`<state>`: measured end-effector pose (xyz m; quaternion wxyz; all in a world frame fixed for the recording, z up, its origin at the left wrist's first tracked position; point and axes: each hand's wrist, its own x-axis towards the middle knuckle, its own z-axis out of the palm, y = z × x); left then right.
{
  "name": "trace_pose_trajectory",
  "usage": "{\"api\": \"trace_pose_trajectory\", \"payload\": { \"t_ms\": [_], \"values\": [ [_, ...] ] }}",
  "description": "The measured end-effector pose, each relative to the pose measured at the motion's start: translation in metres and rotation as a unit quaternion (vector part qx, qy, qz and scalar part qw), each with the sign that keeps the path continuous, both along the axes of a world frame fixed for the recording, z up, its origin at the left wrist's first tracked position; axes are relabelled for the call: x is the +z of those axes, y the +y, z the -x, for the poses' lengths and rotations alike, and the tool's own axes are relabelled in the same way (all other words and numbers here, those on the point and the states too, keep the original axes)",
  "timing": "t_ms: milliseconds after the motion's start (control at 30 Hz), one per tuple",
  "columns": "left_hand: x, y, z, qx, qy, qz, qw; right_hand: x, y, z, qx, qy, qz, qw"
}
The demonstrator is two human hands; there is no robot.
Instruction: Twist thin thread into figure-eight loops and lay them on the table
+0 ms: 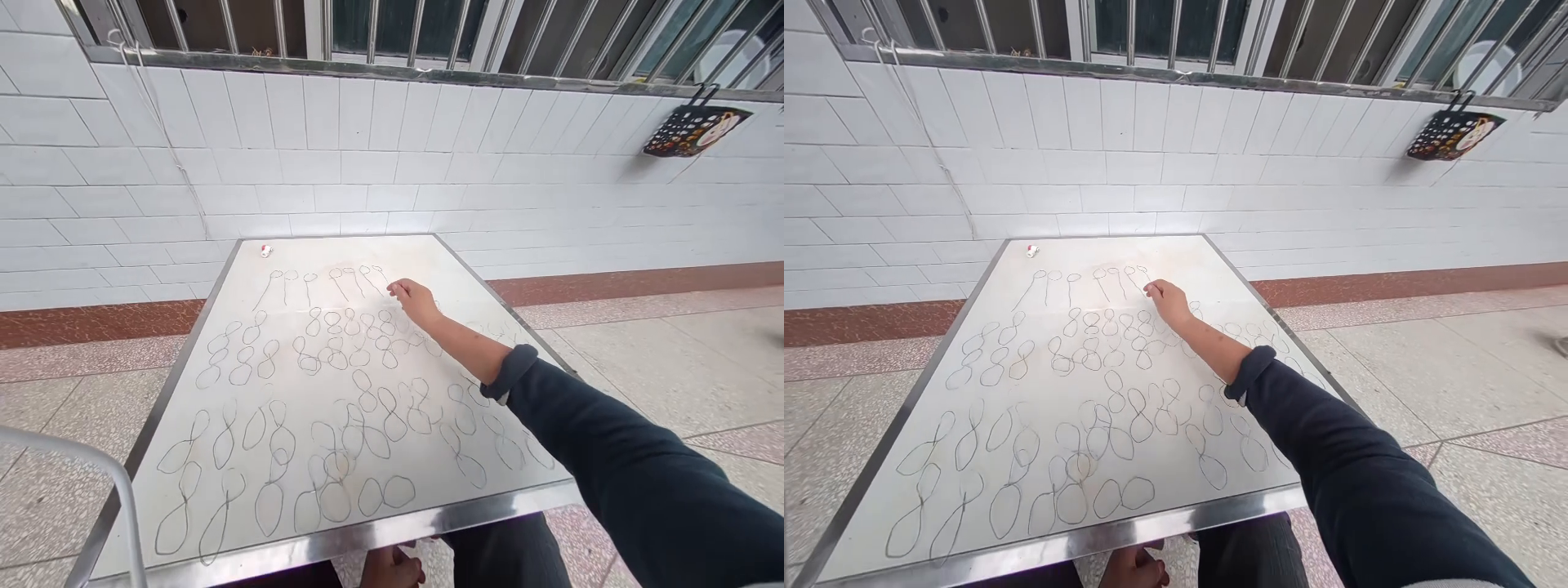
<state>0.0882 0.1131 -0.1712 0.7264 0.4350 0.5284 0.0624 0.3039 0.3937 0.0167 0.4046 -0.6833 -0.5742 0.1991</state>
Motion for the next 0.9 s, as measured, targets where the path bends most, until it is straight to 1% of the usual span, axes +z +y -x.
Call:
{"api": "trace_pose_trajectory", "payload": {
  "t_ms": [67, 100, 133, 167, 200, 233, 267, 333, 367, 400, 467, 500, 533, 567, 667, 733, 800, 900],
  "values": [
    [0.000, 0.000, 0.001, 0.010, 0.003, -0.013, 1.000, 0.003, -0.059, 0.013, 0.035, 0.018, -0.006, 0.999],
    [-0.001, 0.000, 0.001, 0.015, 0.005, -0.020, 1.000, 0.002, -0.092, 0.021, 0.050, 0.027, -0.018, 0.998],
    [-0.002, 0.000, 0.002, 0.017, 0.005, -0.026, 1.000, -0.002, -0.127, 0.029, 0.077, 0.041, -0.058, 0.995],
    [-0.003, -0.001, 0.004, 0.016, 0.002, -0.031, 0.999, -0.007, -0.162, 0.038, 0.086, 0.046, -0.098, 0.990],
    [-0.004, -0.001, 0.005, 0.015, -0.001, -0.039, 0.999, -0.015, -0.196, 0.048, 0.093, 0.044, -0.119, 0.988],
    [-0.004, -0.002, 0.007, 0.011, -0.003, -0.047, 0.999, -0.025, -0.228, 0.058, 0.098, 0.046, -0.124, 0.986],
    [-0.003, -0.003, 0.008, 0.005, -0.005, -0.056, 0.998, -0.037, -0.257, 0.068, 0.115, 0.054, -0.112, 0.986],
    [0.000, -0.004, 0.011, -0.010, -0.007, -0.077, 0.997, -0.061, -0.302, 0.086, 0.138, 0.057, -0.081, 0.986],
    [0.002, -0.005, 0.012, -0.017, -0.008, -0.091, 0.996, -0.072, -0.317, 0.093, 0.151, 0.051, -0.072, 0.985],
    [0.005, -0.006, 0.014, -0.024, -0.008, -0.105, 0.994, -0.079, -0.327, 0.099, 0.185, 0.040, -0.061, 0.980],
    [0.008, -0.008, 0.016, -0.036, -0.008, -0.130, 0.991, -0.087, -0.334, 0.104, 0.249, 0.009, -0.049, 0.967],
    [0.009, -0.009, 0.017, -0.042, -0.008, -0.137, 0.990, -0.087, -0.334, 0.104, 0.266, -0.006, -0.046, 0.963],
    [0.009, -0.009, 0.018, -0.049, -0.007, -0.141, 0.989, -0.085, -0.332, 0.102, 0.264, -0.018, -0.045, 0.963],
    [0.008, -0.009, 0.019, -0.056, -0.005, -0.141, 0.988, -0.083, -0.329, 0.100, 0.246, -0.027, -0.048, 0.968],
    [0.004, -0.010, 0.022, -0.069, -0.002, -0.139, 0.988, -0.076, -0.315, 0.093, 0.154, -0.054, -0.060, 0.985],
    [0.002, -0.012, 0.024, -0.075, -0.004, -0.143, 0.987, -0.072, -0.305, 0.089, 0.107, -0.083, -0.063, 0.989],
    [0.001, -0.014, 0.027, -0.081, -0.012, -0.153, 0.985, -0.069, -0.294, 0.088, 0.078, -0.125, -0.044, 0.988],
    [0.003, -0.017, 0.031, -0.080, -0.023, -0.175, 0.981, -0.065, -0.277, 0.090, 0.060, -0.201, 0.010, 0.978]
  ]
}}
